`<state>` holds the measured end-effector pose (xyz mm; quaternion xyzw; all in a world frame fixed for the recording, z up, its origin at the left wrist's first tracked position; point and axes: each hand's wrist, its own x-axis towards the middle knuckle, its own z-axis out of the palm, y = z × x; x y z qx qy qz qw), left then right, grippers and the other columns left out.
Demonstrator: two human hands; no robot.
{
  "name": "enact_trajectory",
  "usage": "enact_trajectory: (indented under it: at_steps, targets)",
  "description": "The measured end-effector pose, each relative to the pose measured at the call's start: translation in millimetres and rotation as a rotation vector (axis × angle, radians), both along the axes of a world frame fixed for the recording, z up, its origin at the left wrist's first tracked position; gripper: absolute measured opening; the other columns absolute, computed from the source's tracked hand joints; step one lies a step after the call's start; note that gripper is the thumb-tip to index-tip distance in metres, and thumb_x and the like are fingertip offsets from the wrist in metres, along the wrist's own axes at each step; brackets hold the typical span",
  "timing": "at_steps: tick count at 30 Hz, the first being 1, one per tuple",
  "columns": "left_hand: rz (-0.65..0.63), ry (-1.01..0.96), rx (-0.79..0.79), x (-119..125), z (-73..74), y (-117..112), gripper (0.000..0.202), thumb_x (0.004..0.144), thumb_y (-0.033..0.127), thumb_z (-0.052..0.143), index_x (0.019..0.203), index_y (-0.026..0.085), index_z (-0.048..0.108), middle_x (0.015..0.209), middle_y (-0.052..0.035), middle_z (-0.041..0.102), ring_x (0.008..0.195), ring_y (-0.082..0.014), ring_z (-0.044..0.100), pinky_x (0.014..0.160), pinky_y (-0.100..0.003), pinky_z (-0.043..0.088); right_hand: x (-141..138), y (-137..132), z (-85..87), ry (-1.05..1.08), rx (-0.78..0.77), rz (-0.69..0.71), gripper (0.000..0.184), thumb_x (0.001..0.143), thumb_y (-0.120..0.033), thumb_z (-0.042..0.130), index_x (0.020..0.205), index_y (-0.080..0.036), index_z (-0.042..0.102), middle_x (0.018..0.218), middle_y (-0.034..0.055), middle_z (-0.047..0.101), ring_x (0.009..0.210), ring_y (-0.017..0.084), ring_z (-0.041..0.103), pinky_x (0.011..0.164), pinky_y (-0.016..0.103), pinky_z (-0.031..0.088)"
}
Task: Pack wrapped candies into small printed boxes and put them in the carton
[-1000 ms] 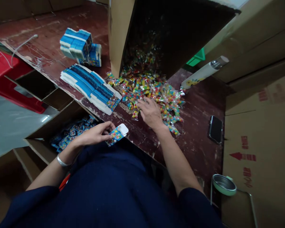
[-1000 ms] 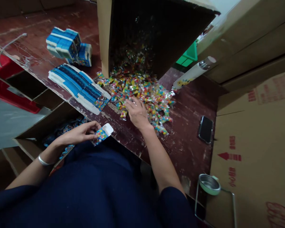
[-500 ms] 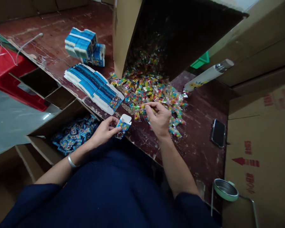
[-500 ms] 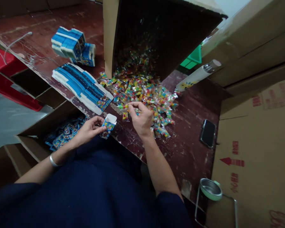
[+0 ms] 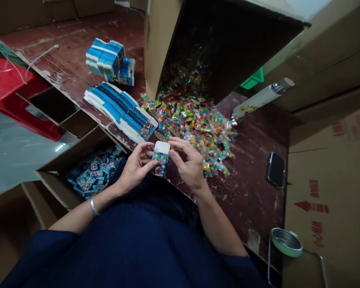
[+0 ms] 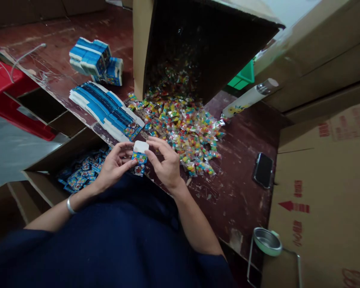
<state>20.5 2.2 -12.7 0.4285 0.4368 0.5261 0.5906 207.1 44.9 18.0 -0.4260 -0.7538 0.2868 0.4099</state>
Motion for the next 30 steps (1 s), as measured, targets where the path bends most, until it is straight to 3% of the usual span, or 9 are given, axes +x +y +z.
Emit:
enact_trajectory:
  at_steps: [4,8,11,14,18,23,30]
  targets:
    - [0.002,-0.006,0.008,1.3,0.1,-2.4,0.051,0.086,0.042,0.080,0.127,0.021,0.060,0.104,-0.0048,0.070,0.097,-0.0187,0.069,0.087,-0.029,0.058,-2.2,-14.1,-20.8,0.159,-0.218,-0.024,0.024,0.094,-0.041,0.073,0.112,-0.026,0.075,0.110,0.0063,0.080,0.096,0.024,0.078,0.090,0.039,0.064]
    - [-0.091,-0.009,-0.019,1.5,-2.0,-3.6,0.039,0.086,0.043,0.079,0.113,0.018,0.064,0.100,-0.0045,0.069,0.089,-0.0173,0.066,0.083,-0.028,0.056,-10.0,-18.0,-29.3,0.230,-0.205,-0.061,0.017,0.096,-0.040,0.071,0.091,-0.024,0.073,0.113,0.0084,0.077,0.103,0.025,0.076,0.092,0.040,0.063]
    - [-0.089,0.004,0.000,0.9,-1.0,-3.0,0.036,0.086,0.043,0.078,0.108,0.019,0.061,0.097,-0.0025,0.065,0.082,-0.0144,0.062,0.076,-0.025,0.054,-16.4,-17.9,-27.0,0.328,-0.207,-0.086,0.017,0.094,-0.041,0.072,0.099,-0.025,0.067,0.116,0.0086,0.075,0.105,0.024,0.076,0.094,0.040,0.063]
    - [-0.028,-0.018,0.009,1.2,-0.1,-3.0,0.040,0.085,0.042,0.080,0.109,0.023,0.054,0.099,0.0000,0.061,0.081,-0.0125,0.062,0.076,-0.024,0.054,-20.5,-17.2,-20.7,0.380,-0.247,-0.099,0.031,0.091,-0.048,0.075,0.109,-0.027,0.061,0.102,0.0057,0.077,0.095,0.022,0.077,0.089,0.038,0.064]
    - [0.012,-0.012,0.028,1.0,-1.3,-4.1,0.041,0.083,0.039,0.081,0.105,0.024,0.049,0.100,0.0003,0.057,0.082,-0.0118,0.061,0.077,-0.024,0.055,-21.1,-13.0,-10.4,0.361,-0.311,-0.015,0.034,0.087,-0.055,0.077,0.082,-0.024,0.065,0.089,0.0044,0.075,0.084,0.021,0.073,0.078,0.035,0.063]
    - [0.015,0.141,0.080,-3.6,-3.6,-5.2,0.033,0.088,0.030,0.074,0.111,0.023,0.051,0.102,-0.0026,0.061,0.093,-0.0163,0.065,0.083,-0.027,0.057,-16.7,-2.4,-1.7,0.316,-0.431,-0.039,0.030,0.080,-0.049,0.086,0.086,-0.022,0.074,0.088,0.0040,0.076,0.079,0.020,0.071,0.074,0.033,0.061]
    - [-0.055,0.116,0.065,-7.4,1.3,-5.8,0.042,0.087,0.025,0.072,0.126,0.023,0.056,0.106,-0.0045,0.067,0.098,-0.0189,0.069,0.087,-0.031,0.061,-12.9,6.6,1.7,0.240,-0.394,0.015,0.030,0.082,-0.047,0.084,0.071,-0.021,0.071,0.080,0.0031,0.076,0.073,0.019,0.070,0.067,0.032,0.058]
